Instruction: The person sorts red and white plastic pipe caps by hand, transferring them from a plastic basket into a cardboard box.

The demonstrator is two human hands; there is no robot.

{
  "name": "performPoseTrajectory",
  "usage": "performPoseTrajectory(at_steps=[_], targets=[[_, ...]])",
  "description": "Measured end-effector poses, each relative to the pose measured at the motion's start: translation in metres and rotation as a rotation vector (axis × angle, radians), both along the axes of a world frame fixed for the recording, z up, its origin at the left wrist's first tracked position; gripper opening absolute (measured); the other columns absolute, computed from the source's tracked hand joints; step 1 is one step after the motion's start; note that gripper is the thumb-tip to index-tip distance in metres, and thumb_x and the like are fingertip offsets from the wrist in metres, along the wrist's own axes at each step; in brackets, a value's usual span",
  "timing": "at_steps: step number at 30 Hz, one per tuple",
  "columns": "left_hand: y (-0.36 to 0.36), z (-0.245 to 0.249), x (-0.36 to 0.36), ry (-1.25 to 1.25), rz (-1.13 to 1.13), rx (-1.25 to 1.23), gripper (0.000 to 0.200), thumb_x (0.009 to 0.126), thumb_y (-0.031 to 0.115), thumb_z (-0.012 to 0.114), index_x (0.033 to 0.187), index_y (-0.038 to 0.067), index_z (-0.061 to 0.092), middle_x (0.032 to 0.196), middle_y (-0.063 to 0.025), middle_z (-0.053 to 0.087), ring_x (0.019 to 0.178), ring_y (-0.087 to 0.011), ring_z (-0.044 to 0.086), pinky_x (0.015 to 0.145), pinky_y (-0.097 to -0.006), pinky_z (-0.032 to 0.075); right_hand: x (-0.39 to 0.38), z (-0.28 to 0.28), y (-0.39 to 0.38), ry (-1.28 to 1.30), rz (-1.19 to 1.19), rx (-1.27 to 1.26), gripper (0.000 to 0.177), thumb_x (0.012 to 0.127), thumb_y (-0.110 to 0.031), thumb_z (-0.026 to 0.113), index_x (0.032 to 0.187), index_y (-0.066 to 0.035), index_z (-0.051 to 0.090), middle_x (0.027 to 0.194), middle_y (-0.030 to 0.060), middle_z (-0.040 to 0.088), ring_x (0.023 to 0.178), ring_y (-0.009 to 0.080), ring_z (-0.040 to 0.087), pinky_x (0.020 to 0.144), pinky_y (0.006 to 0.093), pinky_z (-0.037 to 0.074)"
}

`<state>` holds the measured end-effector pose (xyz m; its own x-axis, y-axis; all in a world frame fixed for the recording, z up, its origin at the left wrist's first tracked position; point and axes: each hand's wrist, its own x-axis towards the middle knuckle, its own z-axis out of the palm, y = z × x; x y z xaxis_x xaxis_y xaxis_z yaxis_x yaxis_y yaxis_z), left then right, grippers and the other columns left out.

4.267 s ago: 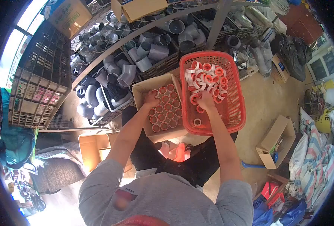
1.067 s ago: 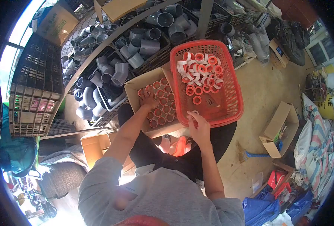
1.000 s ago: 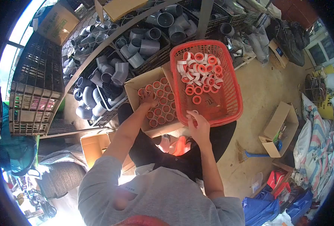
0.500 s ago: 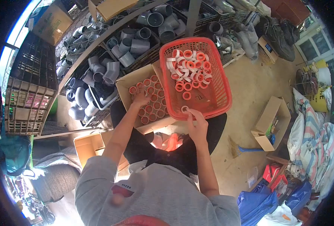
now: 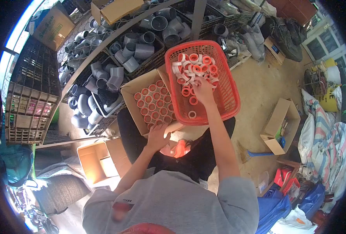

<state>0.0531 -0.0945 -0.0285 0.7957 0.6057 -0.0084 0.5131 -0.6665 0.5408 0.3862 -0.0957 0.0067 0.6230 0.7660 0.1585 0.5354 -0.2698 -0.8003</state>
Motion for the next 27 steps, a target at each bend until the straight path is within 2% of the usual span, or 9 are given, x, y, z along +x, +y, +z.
performPoseTrajectory(at_steps=[2, 4, 13, 15, 16, 18, 21, 25, 27], targets=[[-0.003, 0.000, -0.008, -0.040, -0.012, -0.003, 0.055, 0.088, 0.031, 0.069, 0.136, 0.006, 0.059, 0.118, -0.0164, 0.068, 0.116, -0.0364, 0.062, 0.109, -0.0523, 0.042, 0.023, -0.050, 0.034, -0.043, 0.025, -0.053, 0.036, 0.090, -0.018, 0.077, 0.122, -0.004, 0.068, 0.104, 0.0140, 0.077, 0.095, 0.0229, 0.076, 0.084, 0.0352, 0.058], [-0.001, 0.007, -0.004, -0.026, -0.018, 0.019, 0.053, 0.086, 0.030, 0.071, 0.133, 0.006, 0.060, 0.116, -0.0151, 0.068, 0.112, -0.0344, 0.063, 0.104, -0.0508, 0.043, 0.033, -0.078, 0.064, -0.049, 0.077, -0.322, 0.043, 0.090, -0.027, 0.077, 0.127, -0.006, 0.068, 0.118, 0.0212, 0.073, 0.109, 0.0367, 0.071, 0.092, 0.0446, 0.057], [0.006, 0.011, -0.007, -0.049, -0.004, 0.004, 0.051, 0.088, 0.029, 0.070, 0.132, 0.006, 0.060, 0.120, -0.0134, 0.068, 0.110, -0.0308, 0.065, 0.102, -0.0486, 0.045, -0.002, -0.077, 0.085, -0.095, -0.081, -0.323, 0.036, 0.084, -0.020, 0.077, 0.116, -0.006, 0.073, 0.108, 0.0199, 0.074, 0.100, 0.0366, 0.072, 0.084, 0.0473, 0.055], [0.018, 0.016, -0.006, -0.379, 0.127, -0.513, 0.046, 0.096, 0.032, 0.067, 0.133, 0.005, 0.062, 0.125, -0.0141, 0.069, 0.121, -0.0287, 0.065, 0.104, -0.0480, 0.049, -0.005, -0.059, 0.076, -0.226, 0.012, -0.209, 0.028, 0.088, -0.022, 0.073, 0.110, -0.006, 0.070, 0.104, 0.0181, 0.071, 0.095, 0.0408, 0.069, 0.085, 0.0504, 0.055], [0.028, 0.015, -0.004, -0.380, 0.130, -0.521, 0.046, 0.096, 0.032, 0.067, 0.133, 0.005, 0.062, 0.125, -0.0141, 0.069, 0.121, -0.0287, 0.065, 0.104, -0.0480, 0.049, -0.013, -0.049, 0.071, -0.308, 0.023, -0.109, 0.025, 0.085, -0.018, 0.074, 0.105, -0.005, 0.068, 0.100, 0.0166, 0.067, 0.087, 0.0387, 0.068, 0.078, 0.0496, 0.054], [0.050, 0.011, 0.002, -0.698, 0.411, -1.150, 0.048, 0.104, 0.029, 0.062, 0.144, 0.005, 0.052, 0.120, -0.0127, 0.068, 0.119, -0.0263, 0.065, 0.097, -0.0438, 0.055, -0.044, -0.004, 0.048, -0.281, 0.093, -0.057, 0.026, 0.085, -0.016, 0.074, 0.107, -0.005, 0.068, 0.102, 0.0164, 0.067, 0.088, 0.0376, 0.068, 0.077, 0.0482, 0.055], [0.073, 0.057, 0.025, -1.080, 0.609, -1.456, 0.050, 0.107, 0.025, 0.058, 0.151, 0.005, 0.042, 0.113, -0.0118, 0.068, 0.116, -0.0257, 0.066, 0.098, -0.0450, 0.057, -0.099, 0.057, 0.019, -0.266, 0.269, 0.039, 0.029, 0.086, -0.015, 0.074, 0.113, -0.006, 0.068, 0.103, 0.0159, 0.068, 0.089, 0.0352, 0.069, 0.076, 0.0450, 0.055], [0.091, 0.056, 0.036, -1.073, 0.407, -1.412, 0.047, 0.107, 0.025, 0.058, 0.147, 0.004, 0.042, 0.116, -0.0117, 0.069, 0.110, -0.0257, 0.070, 0.091, -0.0427, 0.061, -0.131, 0.111, -0.003, -0.015, 0.365, -0.048, 0.036, 0.089, -0.017, 0.075, 0.123, -0.008, 0.068, 0.104, 0.0143, 0.069, 0.091, 0.0312, 0.071, 0.078, 0.0407, 0.057], [0.100, 0.029, 0.029, -0.819, 0.404, -1.286, 0.040, 0.107, 0.024, 0.058, 0.140, 0.005, 0.046, 0.112, -0.0100, 0.069, 0.097, -0.0261, 0.073, 0.081, -0.0409, 0.064, -0.093, 0.065, 0.007, -0.060, 0.261, 0.041, 0.038, 0.089, -0.018, 0.075, 0.125, -0.006, 0.068, 0.107, 0.0149, 0.072, 0.095, 0.0290, 0.073, 0.081, 0.0392, 0.057]])
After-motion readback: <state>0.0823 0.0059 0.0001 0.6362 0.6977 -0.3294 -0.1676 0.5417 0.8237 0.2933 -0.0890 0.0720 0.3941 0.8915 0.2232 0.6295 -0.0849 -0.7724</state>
